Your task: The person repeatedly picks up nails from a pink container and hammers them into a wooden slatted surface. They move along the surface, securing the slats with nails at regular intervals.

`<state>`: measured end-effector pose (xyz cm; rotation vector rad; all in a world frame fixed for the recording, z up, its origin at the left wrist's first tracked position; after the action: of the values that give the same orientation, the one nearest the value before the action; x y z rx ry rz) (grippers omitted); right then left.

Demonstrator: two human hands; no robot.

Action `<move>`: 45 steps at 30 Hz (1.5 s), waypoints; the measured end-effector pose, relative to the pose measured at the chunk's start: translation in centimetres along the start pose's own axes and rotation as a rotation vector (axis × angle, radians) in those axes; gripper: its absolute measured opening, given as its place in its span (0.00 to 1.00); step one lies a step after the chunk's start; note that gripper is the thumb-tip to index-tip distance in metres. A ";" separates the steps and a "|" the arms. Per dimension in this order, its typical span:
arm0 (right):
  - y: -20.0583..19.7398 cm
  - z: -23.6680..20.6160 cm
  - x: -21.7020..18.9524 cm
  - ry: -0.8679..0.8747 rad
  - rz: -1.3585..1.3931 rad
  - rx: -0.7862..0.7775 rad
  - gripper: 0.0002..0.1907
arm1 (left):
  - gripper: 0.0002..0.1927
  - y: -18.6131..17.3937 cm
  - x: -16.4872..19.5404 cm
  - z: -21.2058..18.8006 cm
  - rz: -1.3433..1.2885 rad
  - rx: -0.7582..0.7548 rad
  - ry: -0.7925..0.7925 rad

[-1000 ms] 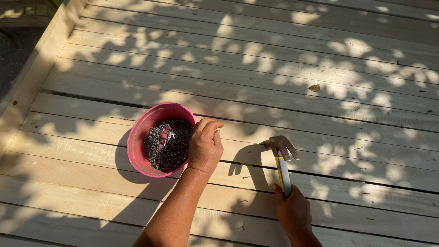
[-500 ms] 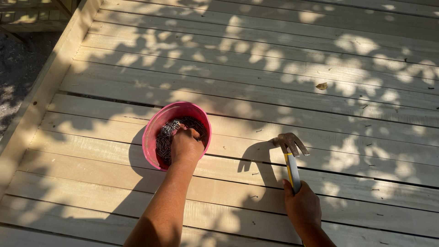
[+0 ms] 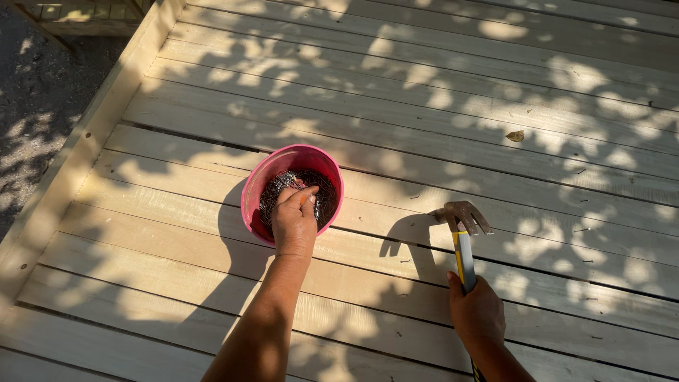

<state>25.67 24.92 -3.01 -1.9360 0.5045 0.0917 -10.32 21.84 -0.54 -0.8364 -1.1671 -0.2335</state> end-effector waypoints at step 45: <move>11.6 -26.5 -9.5 -0.103 0.322 -0.105 0.22 | 0.06 -8.5 -0.5 -2.6 0.371 -0.654 0.390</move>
<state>8.16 0.27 0.81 -1.9249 0.7505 0.4296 -13.47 14.09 2.54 -1.4849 -0.5442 -0.4590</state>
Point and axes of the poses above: each hand's wrist, its own z-axis towards the middle knuckle, its own y-axis out of the palm, x = y × z, the point moved 4 cm from there along z, towards the middle knuckle, and after that the axes turned 2 degrees about -y, right-handed, at the moved point
